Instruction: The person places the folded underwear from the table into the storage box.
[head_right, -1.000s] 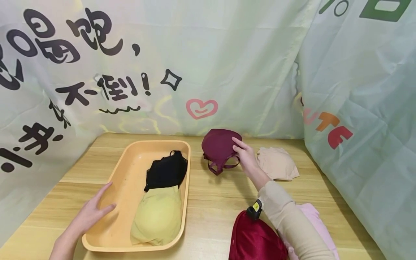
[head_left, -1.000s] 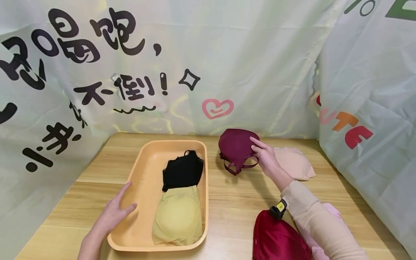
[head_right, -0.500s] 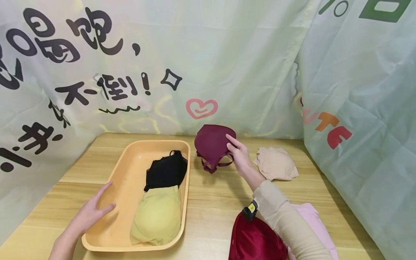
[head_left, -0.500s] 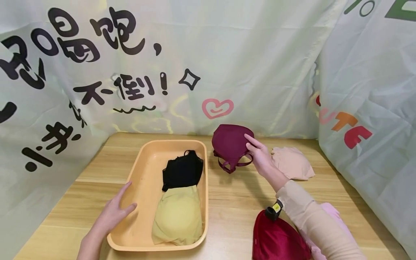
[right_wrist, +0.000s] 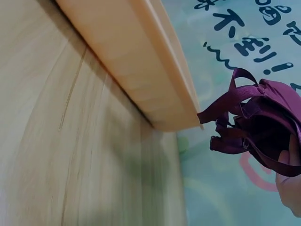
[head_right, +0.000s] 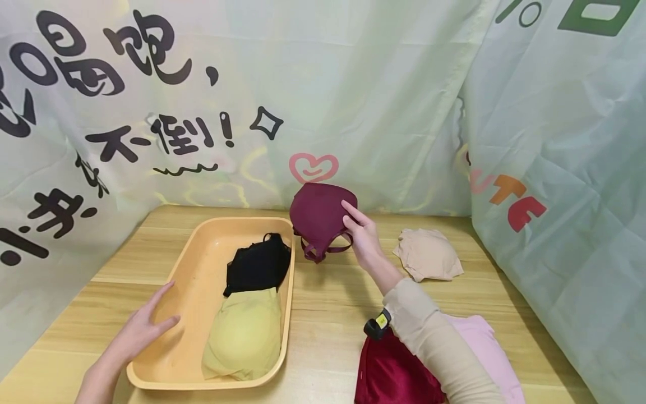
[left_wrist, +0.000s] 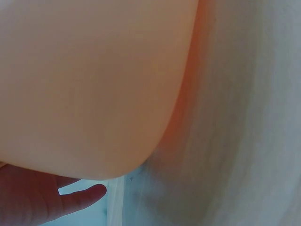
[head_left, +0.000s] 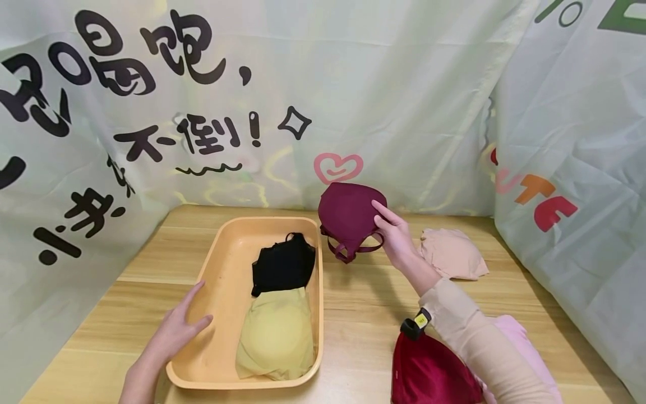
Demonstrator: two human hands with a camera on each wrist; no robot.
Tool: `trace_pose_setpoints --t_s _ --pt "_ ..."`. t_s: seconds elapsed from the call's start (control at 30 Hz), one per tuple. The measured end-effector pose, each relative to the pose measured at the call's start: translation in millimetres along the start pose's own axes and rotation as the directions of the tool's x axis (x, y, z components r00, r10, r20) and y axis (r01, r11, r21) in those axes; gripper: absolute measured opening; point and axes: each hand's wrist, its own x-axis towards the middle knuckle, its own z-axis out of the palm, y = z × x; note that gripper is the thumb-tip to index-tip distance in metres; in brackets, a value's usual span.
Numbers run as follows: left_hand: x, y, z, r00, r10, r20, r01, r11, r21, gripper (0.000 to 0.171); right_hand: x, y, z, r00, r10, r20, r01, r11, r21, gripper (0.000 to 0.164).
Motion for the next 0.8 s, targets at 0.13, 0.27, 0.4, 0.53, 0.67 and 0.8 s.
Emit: trace_pose_setpoints --t_s 0.13,0.27,0.4,0.53,0.67,0.8 --pt "0.2 -0.5 0.1 1.0 0.002 0.0 -0.002 1.0 0.0 0.078 -1 1 7 1.0 -0.009 0.008 0.009 1.0 0.024 0.048" --pt "0.2 -0.6 0.0 1.0 0.001 0.006 -0.001 1.0 -0.002 0.078 0 3 13 1.0 -0.011 0.011 0.011 0.999 0.044 0.047" --pt "0.3 -0.7 -0.3 1.0 -0.004 0.011 0.005 1.0 -0.012 0.078 3 7 20 1.0 -0.009 0.022 0.008 0.998 0.057 0.047" --pt "0.3 -0.1 0.2 1.0 -0.003 0.01 0.003 1.0 -0.014 0.078 6 11 28 0.999 -0.009 0.031 0.008 0.999 0.053 0.046" --pt "-0.1 0.4 0.6 1.0 0.0 0.005 0.0 1.0 -0.002 0.079 10 17 35 0.999 -0.001 0.032 -0.001 0.999 0.049 0.046" --pt "-0.5 0.2 0.3 1.0 -0.002 -0.001 0.002 1.0 0.011 0.079 16 24 43 0.999 0.002 0.038 -0.004 0.999 0.048 0.045"
